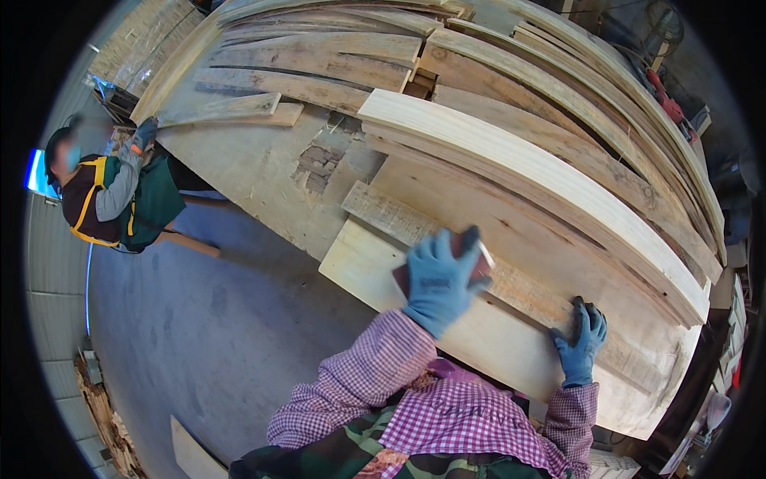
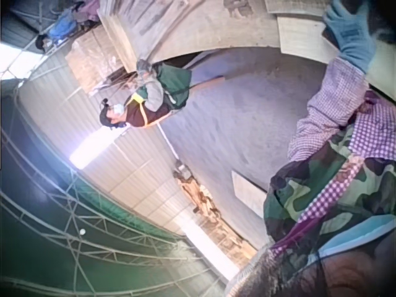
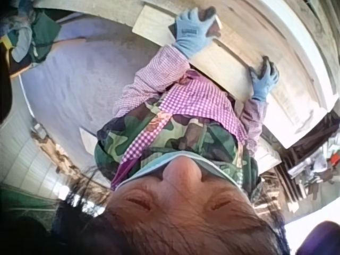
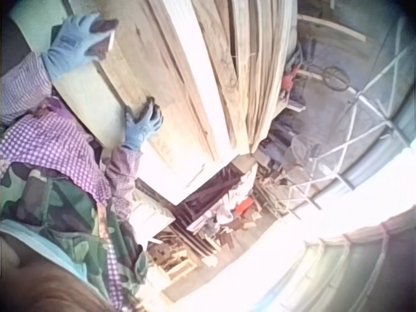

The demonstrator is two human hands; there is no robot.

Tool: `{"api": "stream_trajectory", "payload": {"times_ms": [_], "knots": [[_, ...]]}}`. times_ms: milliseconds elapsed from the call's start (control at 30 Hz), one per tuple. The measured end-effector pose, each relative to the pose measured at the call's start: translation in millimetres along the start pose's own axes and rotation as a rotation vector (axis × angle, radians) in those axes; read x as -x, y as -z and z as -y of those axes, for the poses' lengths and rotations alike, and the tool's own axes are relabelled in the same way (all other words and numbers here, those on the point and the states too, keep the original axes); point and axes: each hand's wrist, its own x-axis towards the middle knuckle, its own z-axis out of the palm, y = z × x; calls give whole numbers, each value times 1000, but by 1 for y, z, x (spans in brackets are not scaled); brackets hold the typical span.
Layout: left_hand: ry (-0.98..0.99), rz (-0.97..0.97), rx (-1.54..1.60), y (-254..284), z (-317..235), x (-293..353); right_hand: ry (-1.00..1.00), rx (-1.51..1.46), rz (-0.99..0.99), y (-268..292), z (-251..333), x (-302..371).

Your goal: The person sands the surface of wooden planks using a sanding block. They hold the planks with one hand and rub the sanding block along the length of the wood with the other hand. The person occasionally flips the planks to sand different sides.

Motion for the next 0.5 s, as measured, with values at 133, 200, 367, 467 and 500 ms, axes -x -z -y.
{"api": "stream_trajectory", "payload": {"times_ms": [133, 200, 367, 467, 500], "knots": [[-21, 120, 38, 18, 40, -12, -27, -10, -1, 1, -1, 0], [199, 102, -102, 29, 95, -26, -26, -16, -10, -2, 0, 0], [222, -11, -286, 32, 77, -25, -19, -52, 14, 4, 7, -6], [74, -50, -14, -5, 19, -11, 27, -55, -11, 7, 5, -5], [16, 83, 93, 6, -2, -15, 53, -18, -47, -2, -7, -2]]}}
